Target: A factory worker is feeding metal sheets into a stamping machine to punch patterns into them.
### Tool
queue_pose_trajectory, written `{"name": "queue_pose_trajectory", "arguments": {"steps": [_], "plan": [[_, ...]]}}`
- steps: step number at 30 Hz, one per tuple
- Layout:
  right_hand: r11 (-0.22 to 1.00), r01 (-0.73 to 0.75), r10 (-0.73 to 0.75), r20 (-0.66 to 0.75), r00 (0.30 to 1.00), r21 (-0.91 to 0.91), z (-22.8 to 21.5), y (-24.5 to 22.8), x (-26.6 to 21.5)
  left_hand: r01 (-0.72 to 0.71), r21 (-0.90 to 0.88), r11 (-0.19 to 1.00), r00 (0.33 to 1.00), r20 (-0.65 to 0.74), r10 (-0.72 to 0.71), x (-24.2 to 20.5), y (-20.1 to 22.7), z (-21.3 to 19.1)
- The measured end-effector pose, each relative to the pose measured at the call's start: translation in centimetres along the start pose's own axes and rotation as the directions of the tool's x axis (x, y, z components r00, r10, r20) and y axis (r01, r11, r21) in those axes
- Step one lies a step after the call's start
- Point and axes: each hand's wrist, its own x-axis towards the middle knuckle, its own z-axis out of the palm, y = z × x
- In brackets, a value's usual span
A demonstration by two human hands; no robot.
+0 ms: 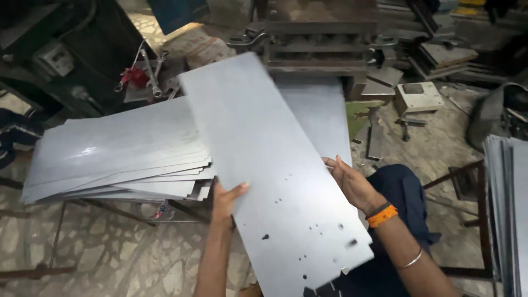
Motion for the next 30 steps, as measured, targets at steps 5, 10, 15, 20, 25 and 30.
{"name": "queue_pose_trajectory", "arguments": {"steps": [5,10,15,20,25,30], "plan": [[0.915,0.237,-0.298,-0.152,0.942,-0.326,-6.7,2.4,-0.4,0.124,0.012,0.992,0.979,0.161,-0.125,1.5,-4.1,3.8],[0.926,0.256,-0.343,-0.336,0.877,-0.279,-8.3,1.4,-2.9,0.214,0.058,0.975,0.95,0.222,-0.222,3.6,-5.4,8.4],[0.928,0.255,-0.355,-0.432,0.829,-0.272,-9.6,0.4,-3.4,0.451,-0.322,0.832,0.892,0.15,-0.426,6.2,-6.5,10.6],[0.904,0.27,-0.405,-0.458,0.791,-0.332,-7.8,-1.3,-4.7,0.197,-0.316,0.928,0.98,0.031,-0.197,8.8,-9.5,10.9],[0.898,0.249,-0.416,-0.521,0.745,-0.362,-4.8,-1.5,-4.4,-0.213,0.233,0.949,0.977,0.053,0.206,12.2,-12.9,7.6],[0.788,0.128,-0.486,-0.481,0.73,-0.603,-9.3,-2.3,5.2,0.386,-0.14,0.912,0.921,0.118,-0.372,18.9,-9.1,7.5]]}}
